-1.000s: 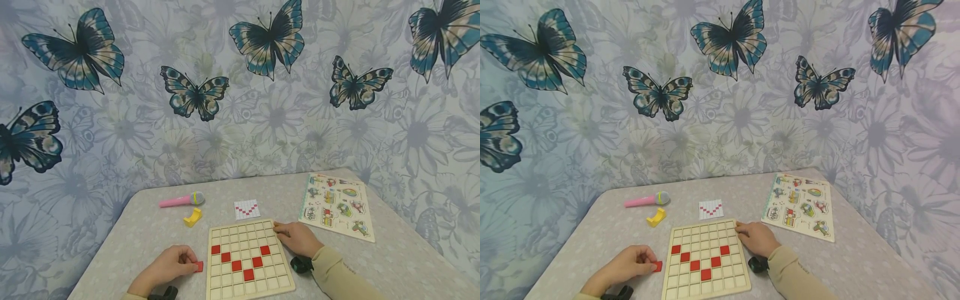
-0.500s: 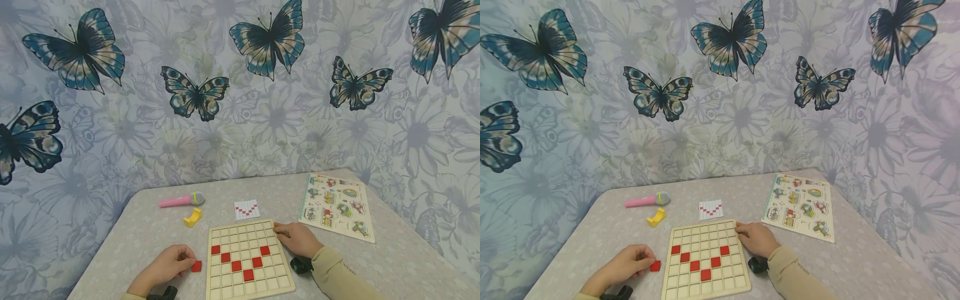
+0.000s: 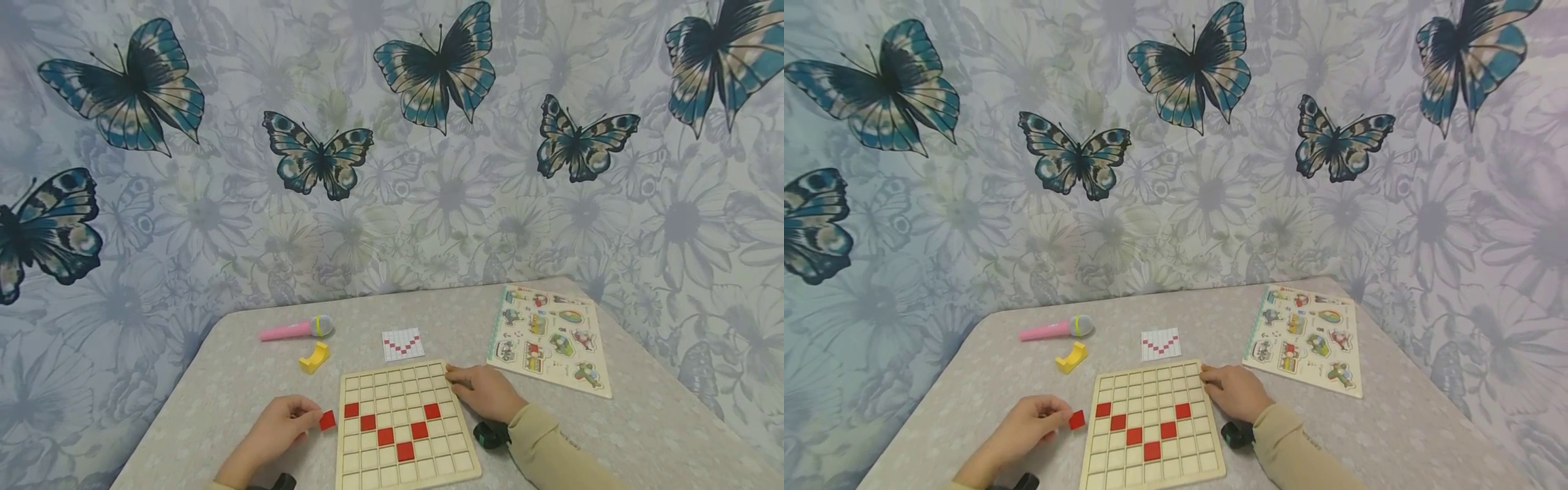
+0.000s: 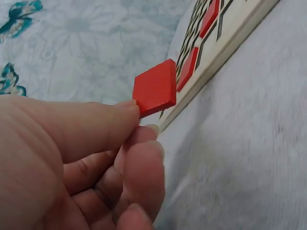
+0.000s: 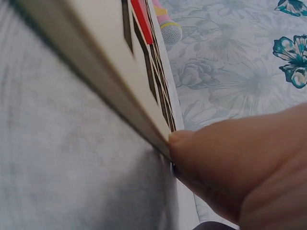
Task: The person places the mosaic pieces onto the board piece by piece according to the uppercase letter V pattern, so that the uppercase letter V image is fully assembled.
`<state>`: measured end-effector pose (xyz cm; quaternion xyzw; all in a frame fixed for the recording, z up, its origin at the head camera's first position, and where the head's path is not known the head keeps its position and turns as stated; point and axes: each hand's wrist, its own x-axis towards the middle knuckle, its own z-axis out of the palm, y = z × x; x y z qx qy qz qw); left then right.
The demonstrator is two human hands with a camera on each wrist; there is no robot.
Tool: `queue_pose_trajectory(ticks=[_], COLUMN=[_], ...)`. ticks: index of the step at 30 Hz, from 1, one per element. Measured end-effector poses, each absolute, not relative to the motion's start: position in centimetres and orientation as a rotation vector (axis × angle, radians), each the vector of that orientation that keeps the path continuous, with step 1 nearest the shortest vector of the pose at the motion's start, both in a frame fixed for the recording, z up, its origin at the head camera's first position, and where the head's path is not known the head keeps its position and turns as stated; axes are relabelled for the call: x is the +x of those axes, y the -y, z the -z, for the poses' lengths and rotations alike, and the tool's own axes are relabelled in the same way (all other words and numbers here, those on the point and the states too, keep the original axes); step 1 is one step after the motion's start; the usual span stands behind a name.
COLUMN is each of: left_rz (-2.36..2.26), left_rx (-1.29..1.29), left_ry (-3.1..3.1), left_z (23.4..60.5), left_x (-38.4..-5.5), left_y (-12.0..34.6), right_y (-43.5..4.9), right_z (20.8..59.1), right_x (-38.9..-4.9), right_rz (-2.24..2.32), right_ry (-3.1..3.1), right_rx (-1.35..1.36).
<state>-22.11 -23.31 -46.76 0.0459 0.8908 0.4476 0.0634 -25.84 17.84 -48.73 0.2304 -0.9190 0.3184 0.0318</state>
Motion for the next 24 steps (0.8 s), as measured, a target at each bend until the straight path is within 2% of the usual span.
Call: queue_pose_trajectory(ticks=[8,15,24], left_rz=[-1.415,-1.476,-1.386], left_rx=[0.223,0.411,0.381], left_ry=[-2.630,-2.509,-2.603], left_z=[46.5,45.1,44.5], left_x=[-22.1,-22.1,-24.3], left_y=[20.8,17.4,11.8], right_y=[-18.0,-17.9,-17.7], right_z=[48.8,49.2,48.8], right_x=[-25.9,-25.5,-25.9], right_rz=[-1.005,-1.003,-1.029], right_ry=[2.825,2.827,2.827], right_rx=[0.706,0.703,0.681])
